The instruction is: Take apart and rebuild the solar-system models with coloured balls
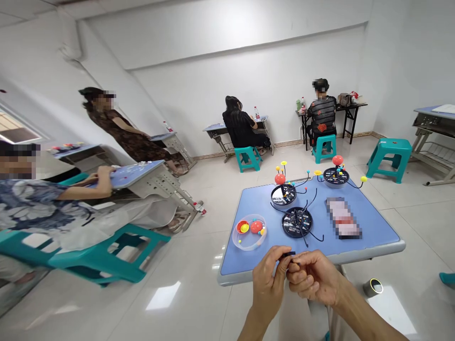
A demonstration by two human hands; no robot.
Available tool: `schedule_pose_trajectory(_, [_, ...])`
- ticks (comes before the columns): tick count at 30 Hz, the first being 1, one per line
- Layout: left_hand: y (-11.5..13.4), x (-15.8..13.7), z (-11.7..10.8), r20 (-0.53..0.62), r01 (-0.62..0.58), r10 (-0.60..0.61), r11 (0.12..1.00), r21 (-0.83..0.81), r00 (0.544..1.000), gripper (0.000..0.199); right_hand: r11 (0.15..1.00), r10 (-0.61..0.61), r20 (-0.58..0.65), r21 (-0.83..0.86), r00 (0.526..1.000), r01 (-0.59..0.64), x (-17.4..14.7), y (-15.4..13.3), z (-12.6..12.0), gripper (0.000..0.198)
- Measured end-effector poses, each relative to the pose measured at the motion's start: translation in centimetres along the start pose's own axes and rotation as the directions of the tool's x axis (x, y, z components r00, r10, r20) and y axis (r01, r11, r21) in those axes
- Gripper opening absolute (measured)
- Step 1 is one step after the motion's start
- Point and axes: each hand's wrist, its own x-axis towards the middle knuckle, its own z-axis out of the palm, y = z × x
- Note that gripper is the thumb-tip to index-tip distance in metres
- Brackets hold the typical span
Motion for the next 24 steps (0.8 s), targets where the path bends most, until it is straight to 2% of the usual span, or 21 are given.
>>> schedule_pose_trajectory(2, [-0.2,-0.2,0.0,-0.085,-0.001,0.005,0.999,0.052,0.996,0.014,0.989,-0.094,-0.090,-0.121,0.992,0.083,0.1,0.4,0.5,0.021])
schedule_pose_trajectory(3, [-0.2,-0.3,0.1,-0.150,0.021,-0.010,0.997,0.073,0.989,0.014,0.961,-0.194,-0.139,-0.224,0.971,0.160,0.2,0.7,0.7,0.024])
schedule_pose_trajectory(4, [-0.2,-0.4,0.1,-0.217,0.049,-0.029,0.995,0.088,0.976,0.015,0.904,-0.322,-0.171,-0.348,0.931,0.248,0.2,1.0,1.0,0.028])
schedule_pose_trajectory(6, [-0.1,-0.4,0.3,-0.302,0.100,-0.065,0.990,0.102,0.951,0.016,0.704,-0.586,-0.156,-0.583,0.795,0.405,0.4,1.6,1.4,0.033])
schedule_pose_trajectory(8, [0.2,-0.5,0.4,-0.308,0.124,-0.086,0.987,0.106,0.947,0.017,0.472,-0.763,-0.072,-0.741,0.642,0.478,0.6,2.1,1.7,0.032])
schedule_pose_trajectory(10, [0.6,-0.5,0.7,-0.294,0.144,-0.110,0.985,0.095,0.949,0.018,0.275,-0.851,0.009,-0.844,0.526,0.460,0.7,2.3,2.0,0.020])
schedule_pose_trajectory(11, [0.8,-0.5,0.9,-0.289,0.158,-0.129,0.984,0.080,0.949,0.018,0.189,-0.875,0.046,-0.883,0.481,0.429,0.8,2.4,2.0,0.015])
schedule_pose_trajectory(13, [1.1,-0.6,1.2,-0.290,0.182,-0.162,0.983,0.041,0.943,0.018,0.045,-0.901,0.117,-0.932,0.418,0.359,0.9,2.5,2.2,0.020])
schedule_pose_trajectory(16, [1.2,-0.6,1.6,-0.295,0.195,-0.186,0.981,0.000,0.937,0.019,-0.076,-0.906,0.189,-0.953,0.379,0.294,0.8,2.6,2.2,0.021])
schedule_pose_trajectory(18, [1.1,-0.7,1.5,-0.285,0.191,-0.186,0.982,-0.010,0.940,0.020,-0.111,-0.906,0.208,-0.957,0.369,0.268,0.7,2.5,2.1,0.020])
schedule_pose_trajectory(19, [1.0,-0.7,1.4,-0.277,0.190,-0.187,0.982,-0.014,0.943,0.020,-0.106,-0.910,0.199,-0.960,0.364,0.261,0.5,2.5,2.0,0.021])
schedule_pose_trajectory(21, [0.9,-0.7,1.0,-0.255,0.189,-0.190,0.982,-0.029,0.948,0.019,-0.040,-0.919,0.142,-0.962,0.368,0.271,0.2,2.2,1.8,0.022])
schedule_pose_trajectory(24, [0.8,-0.7,0.5,-0.187,0.186,-0.200,0.978,-0.090,0.962,0.018,0.105,-0.901,0.049,-0.939,0.431,0.327,-0.4,1.6,1.6,0.022])
